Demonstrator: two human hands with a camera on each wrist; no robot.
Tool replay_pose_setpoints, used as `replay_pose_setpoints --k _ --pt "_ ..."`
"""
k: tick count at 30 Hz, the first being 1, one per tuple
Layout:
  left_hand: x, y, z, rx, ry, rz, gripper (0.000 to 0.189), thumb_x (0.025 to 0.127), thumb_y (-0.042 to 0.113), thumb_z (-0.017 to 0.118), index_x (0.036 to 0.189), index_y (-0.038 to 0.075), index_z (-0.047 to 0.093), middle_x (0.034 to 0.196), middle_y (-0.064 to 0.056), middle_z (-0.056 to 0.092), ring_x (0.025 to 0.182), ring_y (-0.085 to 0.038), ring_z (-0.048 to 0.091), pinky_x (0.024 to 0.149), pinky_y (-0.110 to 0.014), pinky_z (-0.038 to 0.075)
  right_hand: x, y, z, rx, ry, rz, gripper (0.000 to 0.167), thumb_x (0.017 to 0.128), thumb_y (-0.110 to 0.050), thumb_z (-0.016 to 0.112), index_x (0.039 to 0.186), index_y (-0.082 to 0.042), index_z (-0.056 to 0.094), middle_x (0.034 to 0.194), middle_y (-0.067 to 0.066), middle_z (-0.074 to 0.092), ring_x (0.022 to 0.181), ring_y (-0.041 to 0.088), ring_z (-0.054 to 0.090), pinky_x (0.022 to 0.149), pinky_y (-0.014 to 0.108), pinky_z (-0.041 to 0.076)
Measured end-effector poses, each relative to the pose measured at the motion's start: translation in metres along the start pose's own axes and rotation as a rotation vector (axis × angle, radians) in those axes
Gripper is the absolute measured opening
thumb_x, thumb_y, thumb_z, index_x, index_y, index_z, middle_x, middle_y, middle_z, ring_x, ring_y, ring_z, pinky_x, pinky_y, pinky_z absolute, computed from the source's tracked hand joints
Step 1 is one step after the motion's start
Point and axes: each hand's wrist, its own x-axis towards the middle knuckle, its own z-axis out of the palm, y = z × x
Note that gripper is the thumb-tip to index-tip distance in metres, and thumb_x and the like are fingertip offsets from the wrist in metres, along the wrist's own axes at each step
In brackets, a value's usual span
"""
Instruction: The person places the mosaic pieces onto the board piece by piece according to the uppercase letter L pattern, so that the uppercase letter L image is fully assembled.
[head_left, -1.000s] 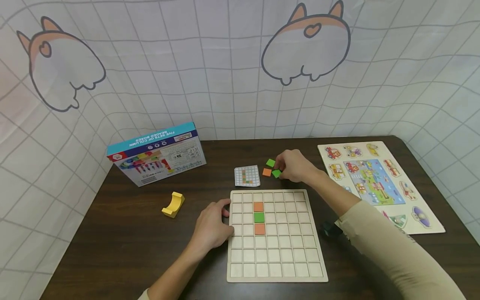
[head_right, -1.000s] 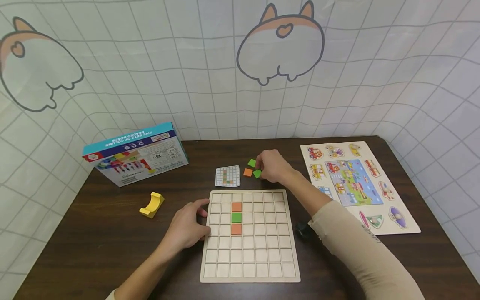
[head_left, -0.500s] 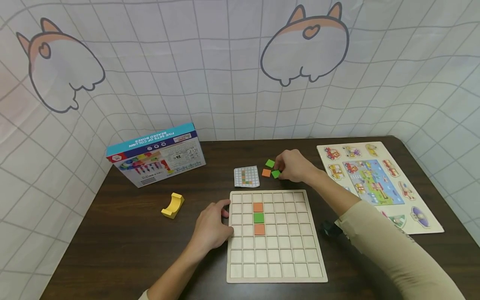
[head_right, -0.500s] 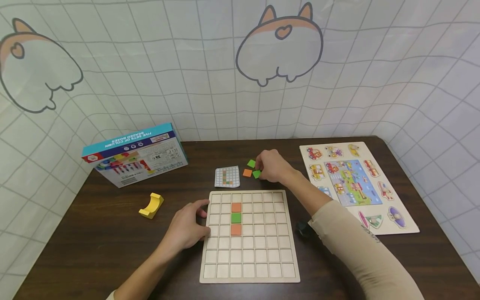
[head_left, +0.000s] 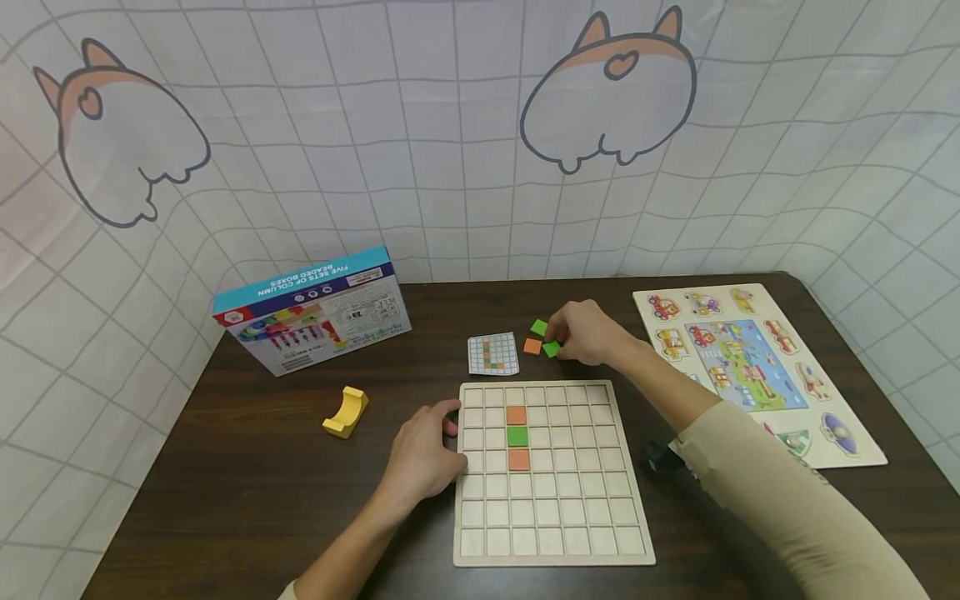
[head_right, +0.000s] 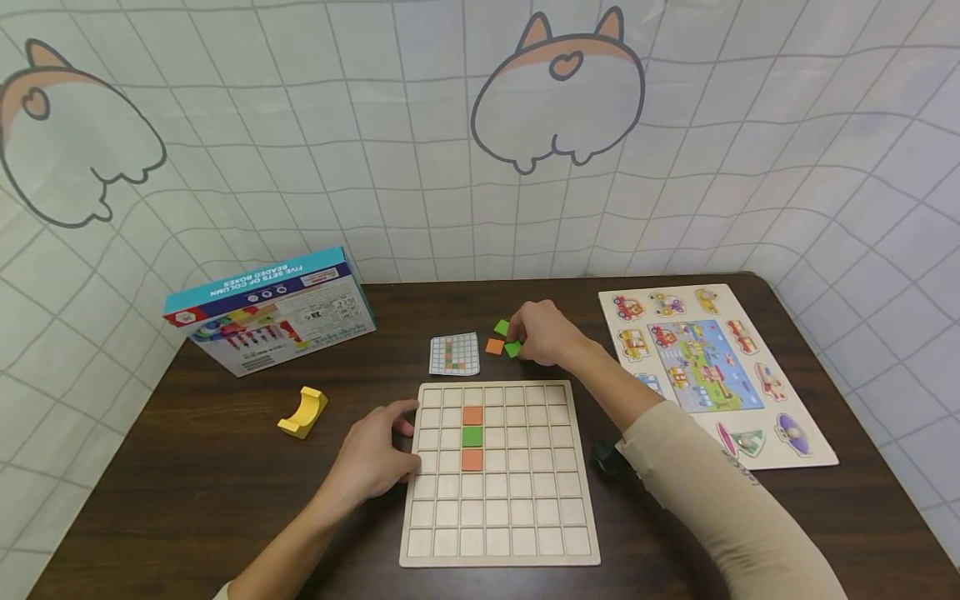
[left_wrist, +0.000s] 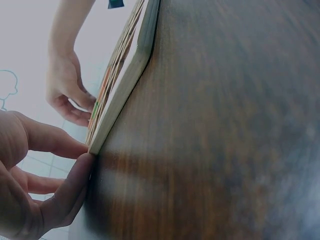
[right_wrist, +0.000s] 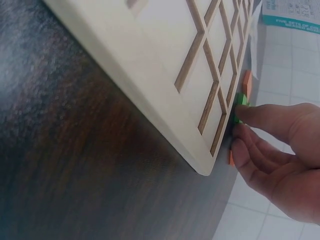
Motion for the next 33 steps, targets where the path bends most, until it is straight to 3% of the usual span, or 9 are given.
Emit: replay_pose_setpoints --k 14,33 --pt "0.001 -0.002 0.002 -0.001 0.013 0.016 0.075 0.065 -0.003 0.076 0.139 0.005 0.063 0.097 -0.003 0.062 0.086 -0.022 0.054 0.076 -0.036 0.041 -0.003 -0.001 -0.003 -0.019 0.003 -0.007 0.022 0.085 -0.001 0.079 0.107 -0.003 0.078 0.099 0.011 0.076 0.095 0.026 0.069 0.083 0.042 0.058" --pt "-0.001 -0.003 0.004 -0.009 0.026 0.019 0.073 0.067 -0.003 0.074 0.139 0.004 0.064 0.097 -0.003 0.062 0.088 -0.023 0.054 0.076 -0.037 0.041 -0.02 -0.002 -0.004 0.013 0.05 0.028 0.017 0.083 -0.004 0.081 0.1 -0.006 0.08 0.088 0.004 0.075 0.087 0.021 0.067 0.081 0.041 0.056"
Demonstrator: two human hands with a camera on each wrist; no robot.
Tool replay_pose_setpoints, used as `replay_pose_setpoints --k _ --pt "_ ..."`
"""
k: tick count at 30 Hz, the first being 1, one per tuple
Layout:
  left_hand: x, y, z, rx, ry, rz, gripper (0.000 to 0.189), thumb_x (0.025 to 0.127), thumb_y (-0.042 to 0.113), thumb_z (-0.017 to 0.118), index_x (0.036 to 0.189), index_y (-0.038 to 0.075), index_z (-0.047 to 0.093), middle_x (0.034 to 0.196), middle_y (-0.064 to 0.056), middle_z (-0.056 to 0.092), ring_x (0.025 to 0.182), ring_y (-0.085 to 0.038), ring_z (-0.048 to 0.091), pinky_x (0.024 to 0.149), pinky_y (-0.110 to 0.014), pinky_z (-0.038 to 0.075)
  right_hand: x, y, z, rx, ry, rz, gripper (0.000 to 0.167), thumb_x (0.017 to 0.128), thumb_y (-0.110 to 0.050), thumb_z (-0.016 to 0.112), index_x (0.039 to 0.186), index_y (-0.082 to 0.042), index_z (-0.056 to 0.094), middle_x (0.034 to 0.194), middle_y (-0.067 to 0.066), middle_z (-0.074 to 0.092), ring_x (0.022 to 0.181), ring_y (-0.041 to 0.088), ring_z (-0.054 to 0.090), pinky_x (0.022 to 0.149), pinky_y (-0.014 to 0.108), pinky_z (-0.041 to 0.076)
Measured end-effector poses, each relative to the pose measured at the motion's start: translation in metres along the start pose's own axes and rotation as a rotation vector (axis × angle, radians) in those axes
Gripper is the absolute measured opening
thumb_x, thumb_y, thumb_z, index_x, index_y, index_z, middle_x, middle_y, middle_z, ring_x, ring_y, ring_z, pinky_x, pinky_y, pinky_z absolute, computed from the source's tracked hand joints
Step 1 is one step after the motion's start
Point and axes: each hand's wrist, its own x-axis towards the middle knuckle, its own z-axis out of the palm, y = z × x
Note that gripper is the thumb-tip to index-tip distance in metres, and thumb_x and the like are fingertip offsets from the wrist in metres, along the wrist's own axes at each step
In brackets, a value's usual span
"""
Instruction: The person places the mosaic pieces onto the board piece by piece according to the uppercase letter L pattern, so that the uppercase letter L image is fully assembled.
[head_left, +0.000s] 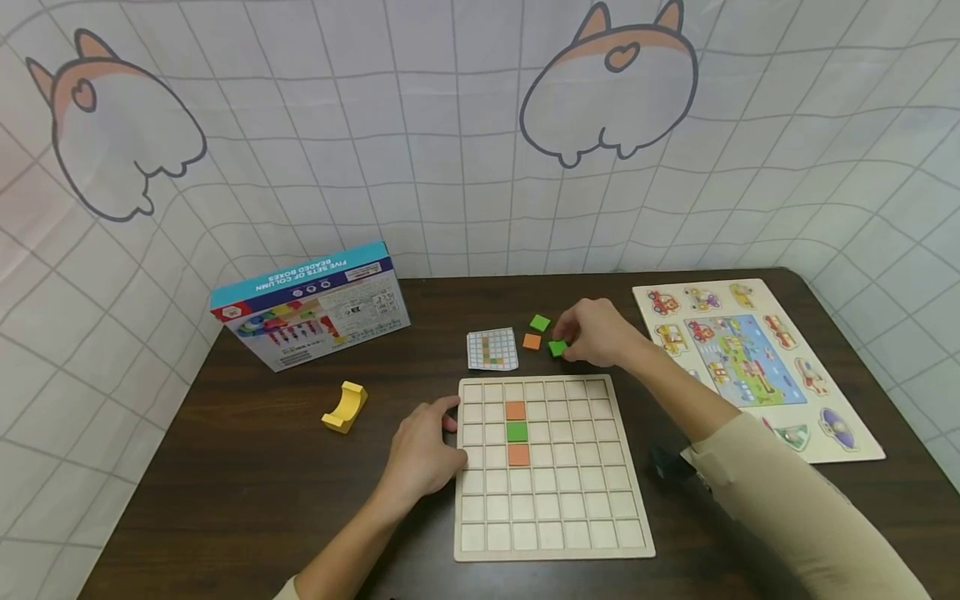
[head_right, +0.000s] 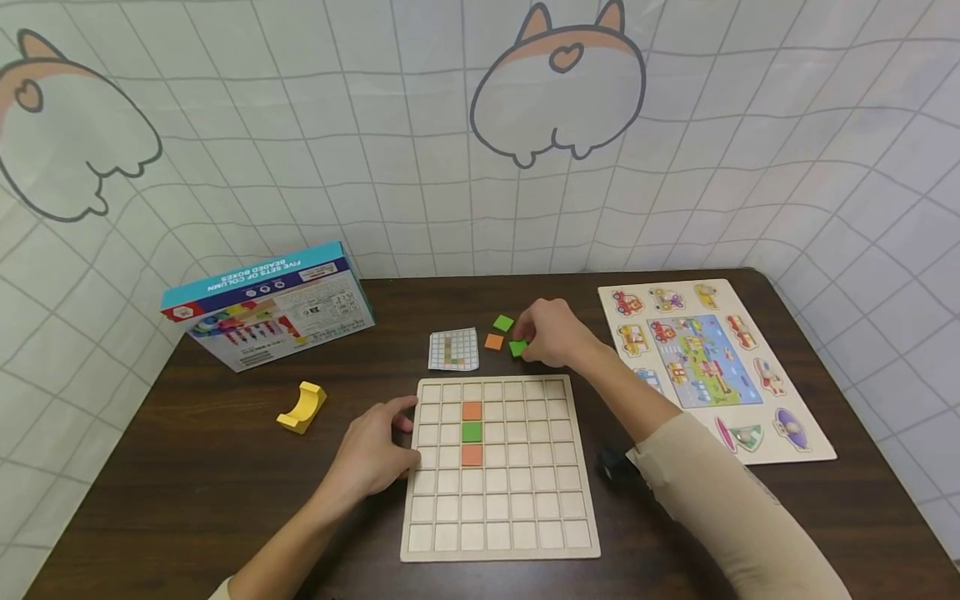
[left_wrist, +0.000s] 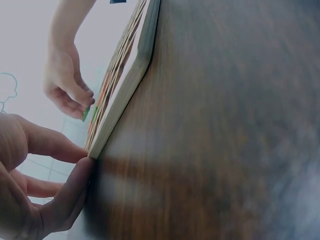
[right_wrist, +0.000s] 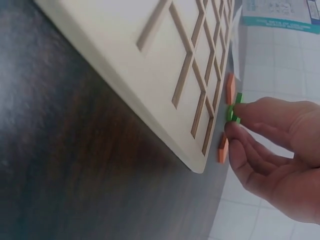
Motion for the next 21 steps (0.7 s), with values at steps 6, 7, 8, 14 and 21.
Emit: replay_pose_setpoints --k 6,7,8,14,21 --pt "0.0 0.001 0.001 -0.006 0.009 -0.004 0.072 0.067 -0.003 0.074 0.138 0.004 0.064 0.097 -0.004 0.062 0.086 -0.023 0.054 0.074 -0.036 0.042 -0.009 -0.004 -0.001 0.025 0.014 0.038 0.015 0.083 -0.005 0.082 0.098 -0.006 0.079 0.09 0.004 0.075 0.088 0.022 0.067 0.084 0.042 0.056" --pt "-0.001 0.001 0.001 -0.005 0.013 -0.004 0.072 0.068 -0.003 0.073 0.138 0.004 0.064 0.097 -0.004 0.062 0.086 -0.023 0.054 0.075 -0.036 0.042 -0.01 -0.004 -0.001 0.027 0.018 0.041 0.016 0.083 -0.005 0.082 0.099 -0.006 0.079 0.09 0.004 0.075 0.088 0.022 0.067 0.084 0.042 0.056" --pt "-0.001 0.001 0.001 -0.006 0.014 -0.005 0.072 0.068 -0.003 0.073 0.138 0.004 0.064 0.097 -0.004 0.063 0.087 -0.023 0.055 0.075 -0.036 0.042 -0.012 -0.005 -0.002 0.03 0.021 0.047 0.016 0.083 -0.006 0.082 0.099 -0.006 0.079 0.09 0.005 0.075 0.088 0.022 0.067 0.084 0.042 0.056" --pt "-0.002 -0.001 0.002 -0.014 0.029 -0.01 0.07 0.067 -0.003 0.072 0.137 0.005 0.066 0.097 -0.004 0.063 0.087 -0.023 0.056 0.074 -0.035 0.042 -0.021 -0.008 0.0 0.056 0.032 0.076 0.016 0.084 -0.005 0.081 0.1 -0.005 0.079 0.089 0.004 0.074 0.086 0.021 0.066 0.079 0.039 0.056" --pt "-0.003 0.001 0.002 -0.032 0.041 -0.009 0.07 0.066 -0.003 0.071 0.136 0.005 0.066 0.097 -0.005 0.064 0.086 -0.023 0.055 0.072 -0.035 0.042 -0.033 -0.013 0.003 0.093 0.05 0.062 0.017 0.081 -0.004 0.082 0.098 -0.005 0.079 0.088 0.004 0.074 0.083 0.019 0.066 0.077 0.038 0.056"
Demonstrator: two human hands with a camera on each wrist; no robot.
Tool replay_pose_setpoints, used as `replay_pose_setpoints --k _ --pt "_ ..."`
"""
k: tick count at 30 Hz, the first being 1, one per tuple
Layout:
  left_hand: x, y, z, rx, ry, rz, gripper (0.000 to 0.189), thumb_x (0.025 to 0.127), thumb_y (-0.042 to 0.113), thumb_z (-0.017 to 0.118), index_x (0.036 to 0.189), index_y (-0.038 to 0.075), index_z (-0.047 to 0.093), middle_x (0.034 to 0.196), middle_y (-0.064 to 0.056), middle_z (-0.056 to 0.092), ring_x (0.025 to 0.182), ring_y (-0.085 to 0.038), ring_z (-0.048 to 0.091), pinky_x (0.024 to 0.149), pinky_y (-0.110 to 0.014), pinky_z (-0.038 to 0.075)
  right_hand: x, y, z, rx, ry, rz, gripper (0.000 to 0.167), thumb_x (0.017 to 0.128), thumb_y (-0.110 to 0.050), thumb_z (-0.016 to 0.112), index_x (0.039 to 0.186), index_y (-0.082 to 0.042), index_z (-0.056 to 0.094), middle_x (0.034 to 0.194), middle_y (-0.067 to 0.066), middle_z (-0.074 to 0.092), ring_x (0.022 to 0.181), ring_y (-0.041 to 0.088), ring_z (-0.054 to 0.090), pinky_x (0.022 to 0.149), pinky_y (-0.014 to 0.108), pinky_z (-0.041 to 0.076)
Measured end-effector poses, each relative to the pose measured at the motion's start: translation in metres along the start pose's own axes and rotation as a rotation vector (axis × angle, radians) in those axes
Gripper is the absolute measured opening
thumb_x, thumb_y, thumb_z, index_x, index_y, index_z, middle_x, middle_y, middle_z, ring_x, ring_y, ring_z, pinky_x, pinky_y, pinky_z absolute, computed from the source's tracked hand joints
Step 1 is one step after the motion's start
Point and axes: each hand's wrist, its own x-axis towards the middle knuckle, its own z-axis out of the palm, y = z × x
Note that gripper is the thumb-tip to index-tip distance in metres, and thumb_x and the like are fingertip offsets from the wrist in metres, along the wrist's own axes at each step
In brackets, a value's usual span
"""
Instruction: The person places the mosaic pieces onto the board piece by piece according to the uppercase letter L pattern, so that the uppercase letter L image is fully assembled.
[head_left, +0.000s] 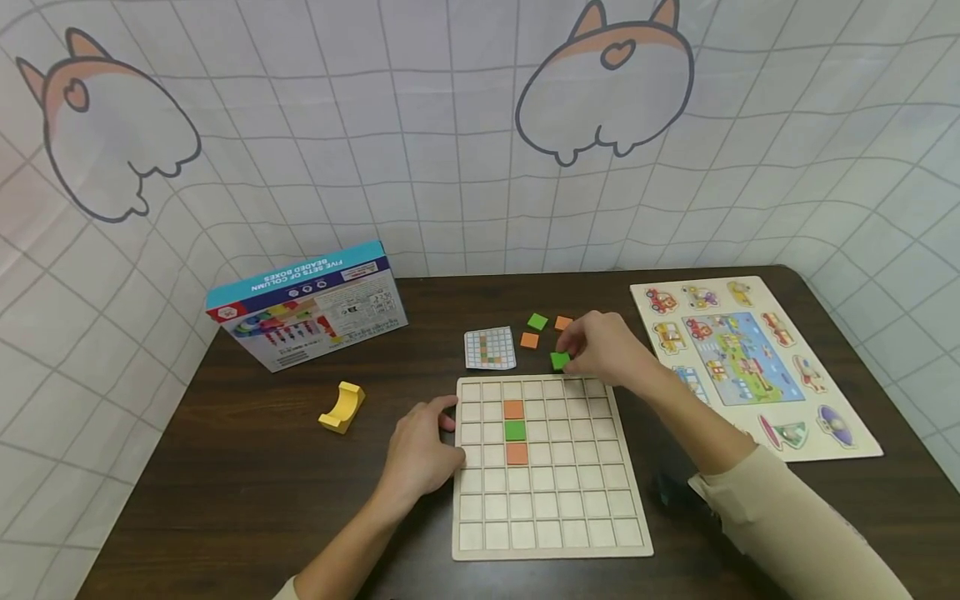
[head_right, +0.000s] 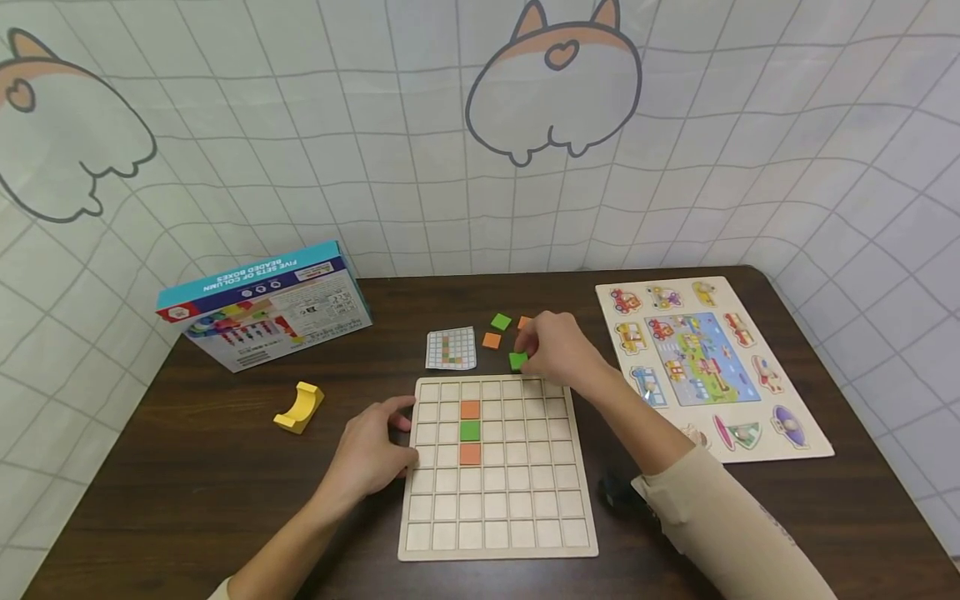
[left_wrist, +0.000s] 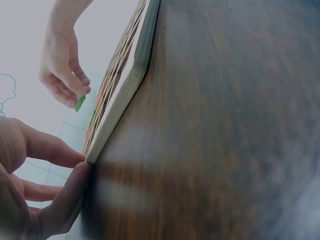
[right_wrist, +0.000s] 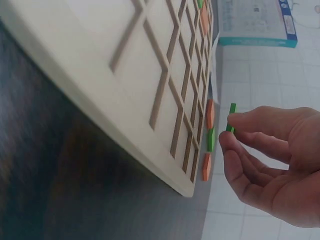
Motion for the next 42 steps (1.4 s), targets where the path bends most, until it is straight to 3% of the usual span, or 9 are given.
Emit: replay_pose_setpoints --k 7,22,29,42 --pt "-0.001 0.002 0.001 -0.009 0.006 -0.003 0.07 0.066 -0.004 0.07 0.136 0.005 0.066 0.098 -0.005 0.064 0.087 -0.023 0.056 0.072 -0.034 0.043 -0.012 -0.007 0.004 0.026 -0.009 0.067 0.019 0.082 -0.005 0.083 0.1 -0.007 0.079 0.089 0.003 0.073 0.085 0.019 0.065 0.079 0.037 0.055" --pt "-0.002 0.004 0.0 -0.01 0.013 -0.015 0.071 0.065 -0.005 0.068 0.136 0.007 0.068 0.098 -0.004 0.064 0.087 -0.023 0.055 0.069 -0.033 0.041 -0.033 -0.021 0.014 0.058 0.037 0.048 0.018 0.08 -0.005 0.082 0.097 -0.008 0.079 0.083 0.001 0.07 0.078 0.015 0.063 0.075 0.035 0.053" --pt "-0.003 0.007 0.001 -0.008 0.012 -0.013 0.072 0.065 -0.005 0.067 0.136 0.006 0.067 0.099 -0.004 0.064 0.085 -0.022 0.055 0.067 -0.032 0.041 -0.041 -0.027 0.018 0.083 0.022 0.095 0.019 0.078 -0.005 0.082 0.097 -0.009 0.079 0.084 0.002 0.068 0.077 0.018 0.059 0.07 0.033 0.049" --pt "-0.001 0.007 0.003 0.007 0.016 -0.019 0.072 0.065 -0.005 0.067 0.136 0.007 0.068 0.098 -0.003 0.063 0.084 -0.022 0.055 0.067 -0.032 0.041 -0.058 -0.037 0.028 0.117 0.033 0.073 0.019 0.075 -0.001 0.08 0.092 -0.01 0.079 0.078 0.0 0.067 0.074 0.015 0.059 0.067 0.031 0.048"
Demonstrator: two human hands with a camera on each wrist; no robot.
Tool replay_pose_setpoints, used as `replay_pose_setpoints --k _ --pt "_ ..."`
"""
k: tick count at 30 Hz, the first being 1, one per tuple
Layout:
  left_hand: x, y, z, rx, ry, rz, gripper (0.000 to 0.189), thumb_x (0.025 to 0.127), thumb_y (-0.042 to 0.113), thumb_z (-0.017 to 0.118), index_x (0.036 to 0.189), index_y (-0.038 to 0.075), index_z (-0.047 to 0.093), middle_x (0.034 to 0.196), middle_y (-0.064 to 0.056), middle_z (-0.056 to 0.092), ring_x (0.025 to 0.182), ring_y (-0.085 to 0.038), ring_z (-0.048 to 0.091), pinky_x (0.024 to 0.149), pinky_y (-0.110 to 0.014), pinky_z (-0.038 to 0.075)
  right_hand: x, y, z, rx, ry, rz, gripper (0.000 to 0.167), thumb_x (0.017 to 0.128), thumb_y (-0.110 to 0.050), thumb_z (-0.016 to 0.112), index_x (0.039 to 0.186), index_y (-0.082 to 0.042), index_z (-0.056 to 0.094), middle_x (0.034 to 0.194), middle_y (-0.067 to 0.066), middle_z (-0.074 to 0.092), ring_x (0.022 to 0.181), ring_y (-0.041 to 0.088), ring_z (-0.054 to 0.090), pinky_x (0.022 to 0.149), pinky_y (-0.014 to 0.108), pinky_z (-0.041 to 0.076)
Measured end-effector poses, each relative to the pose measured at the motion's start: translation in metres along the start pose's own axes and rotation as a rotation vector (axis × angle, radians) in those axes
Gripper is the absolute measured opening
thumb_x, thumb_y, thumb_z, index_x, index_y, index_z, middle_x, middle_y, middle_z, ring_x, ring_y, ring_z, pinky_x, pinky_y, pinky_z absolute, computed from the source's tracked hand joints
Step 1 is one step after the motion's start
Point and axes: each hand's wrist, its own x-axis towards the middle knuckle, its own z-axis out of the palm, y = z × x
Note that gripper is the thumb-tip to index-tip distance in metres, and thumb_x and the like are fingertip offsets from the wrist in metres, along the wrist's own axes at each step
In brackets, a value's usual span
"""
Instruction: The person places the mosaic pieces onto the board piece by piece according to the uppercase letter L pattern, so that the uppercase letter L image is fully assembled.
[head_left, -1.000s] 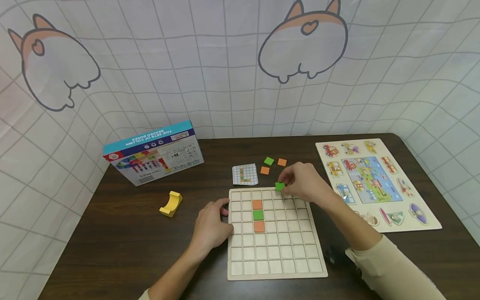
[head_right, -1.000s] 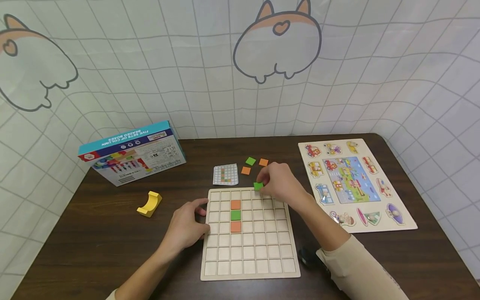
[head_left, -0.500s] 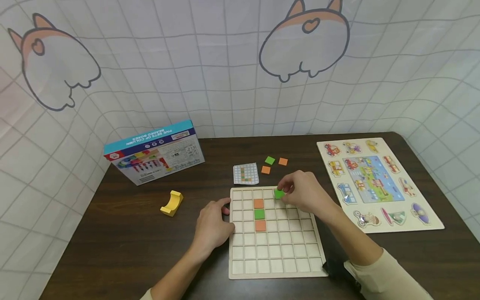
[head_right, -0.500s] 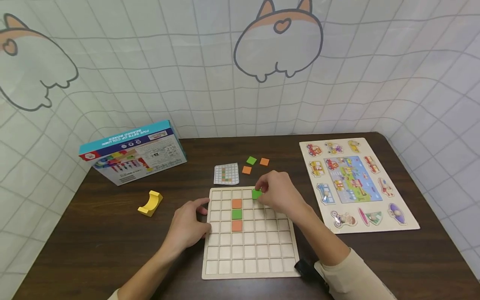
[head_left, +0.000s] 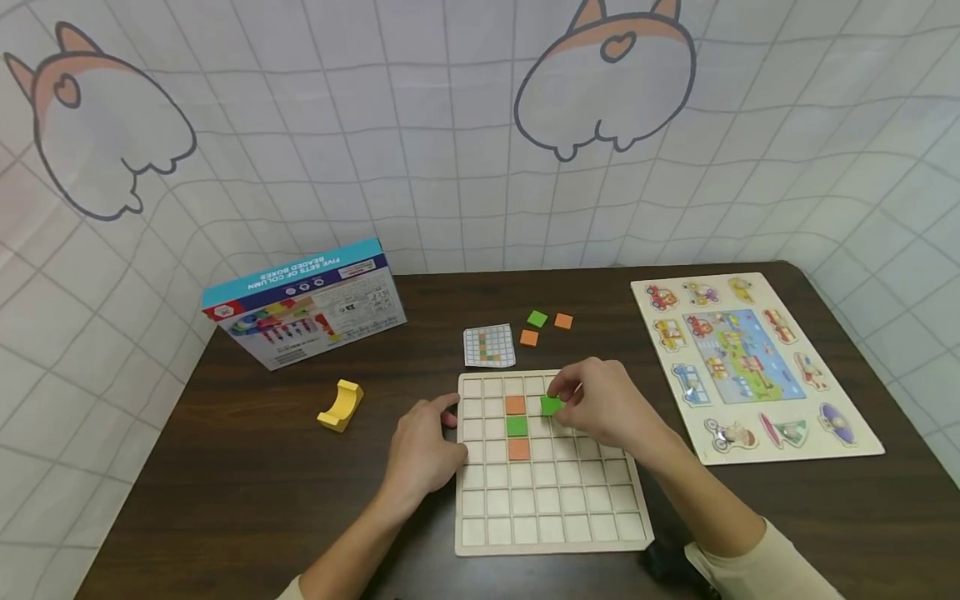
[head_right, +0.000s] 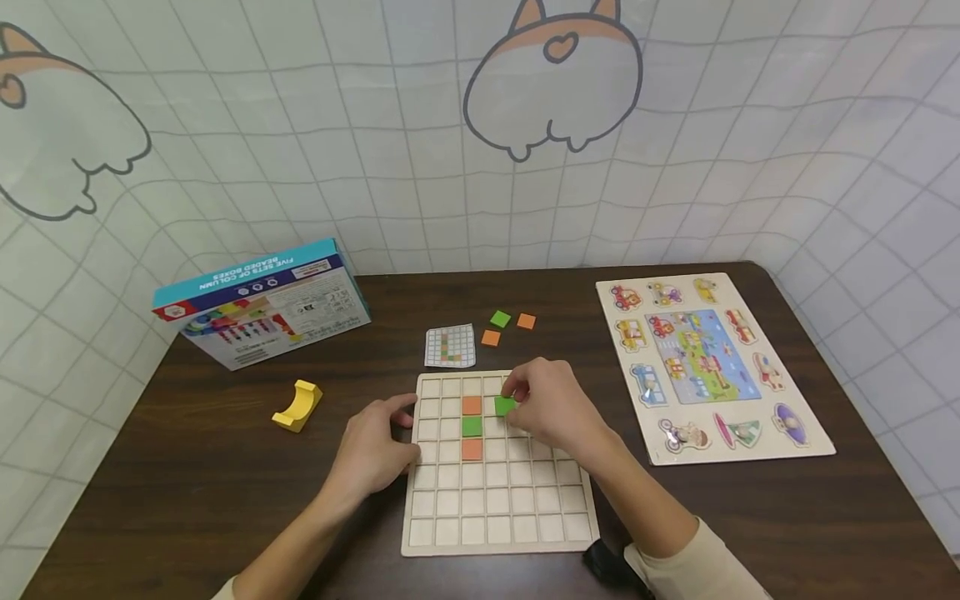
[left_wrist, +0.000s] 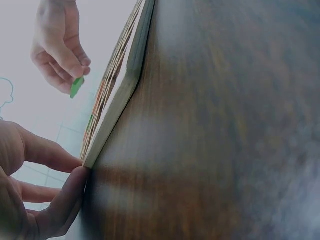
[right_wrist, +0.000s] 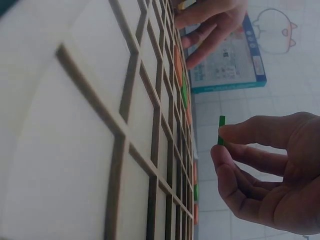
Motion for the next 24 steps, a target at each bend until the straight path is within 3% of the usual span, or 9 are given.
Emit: replay_pose_setpoints --k 6,15,24 --pt "0.0 0.0 0.001 0.0 -0.004 -0.003 0.072 0.065 -0.004 0.068 0.136 0.008 0.067 0.098 -0.003 0.063 0.084 -0.021 0.054 0.067 -0.032 0.04 -0.005 -0.004 0.004 0.001 -0.008 0.021 0.02 0.074 -0.001 0.081 0.091 -0.01 0.078 0.076 0.0 0.065 0.073 0.016 0.057 0.068 0.031 0.047" --pt "0.0 0.0 0.001 0.01 -0.008 -0.013 0.072 0.066 -0.004 0.068 0.137 0.009 0.067 0.099 -0.002 0.063 0.084 -0.022 0.054 0.066 -0.032 0.04 -0.012 -0.007 0.011 -0.037 -0.007 -0.041 0.019 0.073 -0.002 0.083 0.088 -0.012 0.078 0.073 -0.003 0.063 0.07 0.011 0.056 0.069 0.03 0.046" --pt "0.0 0.001 0.001 0.0 -0.011 -0.008 0.074 0.065 -0.005 0.068 0.138 0.007 0.066 0.1 -0.003 0.063 0.084 -0.022 0.054 0.066 -0.032 0.04 -0.015 -0.013 0.014 -0.012 -0.033 -0.021 0.019 0.073 0.001 0.083 0.087 -0.01 0.078 0.072 -0.003 0.063 0.071 0.013 0.056 0.068 0.029 0.048"
